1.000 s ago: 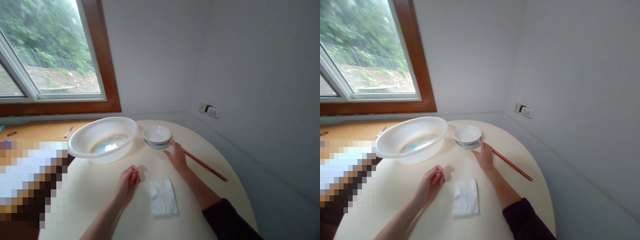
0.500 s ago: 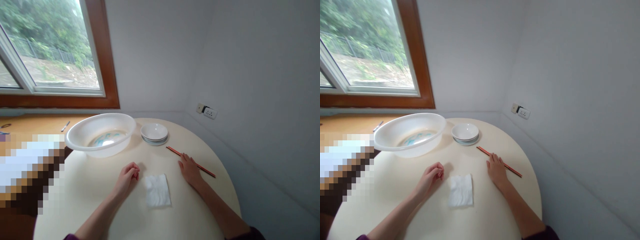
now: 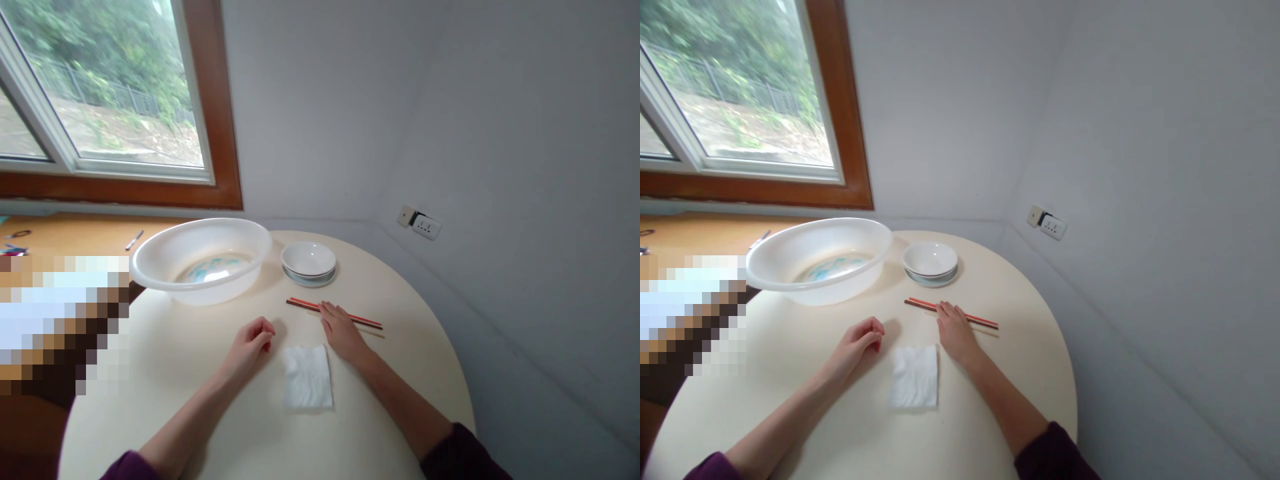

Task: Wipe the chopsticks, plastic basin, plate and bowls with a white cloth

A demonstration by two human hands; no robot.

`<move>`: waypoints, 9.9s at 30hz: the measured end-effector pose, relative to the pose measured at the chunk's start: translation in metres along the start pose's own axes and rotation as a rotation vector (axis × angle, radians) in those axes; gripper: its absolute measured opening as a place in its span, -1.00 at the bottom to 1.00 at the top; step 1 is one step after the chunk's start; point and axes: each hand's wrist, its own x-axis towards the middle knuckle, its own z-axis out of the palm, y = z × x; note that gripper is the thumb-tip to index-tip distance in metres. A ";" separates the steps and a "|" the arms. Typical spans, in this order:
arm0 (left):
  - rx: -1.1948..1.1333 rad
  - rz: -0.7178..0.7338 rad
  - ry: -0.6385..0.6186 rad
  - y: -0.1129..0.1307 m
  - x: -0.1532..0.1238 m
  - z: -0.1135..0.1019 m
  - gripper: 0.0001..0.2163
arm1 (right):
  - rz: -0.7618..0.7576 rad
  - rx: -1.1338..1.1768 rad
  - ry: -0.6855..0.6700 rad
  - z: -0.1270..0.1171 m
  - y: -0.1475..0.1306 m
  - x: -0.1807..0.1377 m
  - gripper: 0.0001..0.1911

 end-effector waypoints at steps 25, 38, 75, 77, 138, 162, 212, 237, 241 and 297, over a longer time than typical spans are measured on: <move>0.780 0.320 0.333 -0.024 0.021 -0.032 -0.75 | -0.257 0.259 0.059 -0.001 -0.006 0.041 -0.85; 1.096 0.236 0.249 -0.035 0.025 -0.040 -0.79 | -0.146 0.076 0.156 -0.012 -0.012 0.034 -0.83; 0.818 0.262 0.218 -0.022 0.022 -0.037 -0.86 | -0.128 0.187 0.259 -0.008 -0.006 0.032 -0.87; 0.737 0.251 0.229 -0.020 0.021 -0.036 -0.89 | -0.154 0.186 0.315 -0.015 -0.011 0.028 -0.78; -0.276 -0.185 -0.261 0.000 -0.001 -0.003 -0.71 | 0.321 1.896 -0.442 -0.020 -0.074 -0.008 -0.63; 0.090 -0.030 -0.224 -0.012 -0.001 -0.002 -0.60 | 0.317 1.668 -0.153 -0.018 -0.075 -0.005 -0.81; -0.316 0.198 0.446 0.005 0.013 -0.028 -0.59 | 0.159 1.075 -0.283 -0.023 -0.051 -0.013 -0.77; -0.110 0.170 -0.272 -0.002 -0.001 -0.016 -0.82 | -0.130 0.573 -0.128 -0.028 -0.046 -0.009 -0.78; 0.119 0.343 -0.194 -0.001 -0.005 -0.013 -0.81 | 0.022 0.728 -0.174 -0.032 -0.051 -0.009 -0.77; 0.686 0.339 0.008 0.003 -0.006 -0.011 -0.79 | 0.445 1.157 0.437 -0.043 -0.026 0.009 -0.60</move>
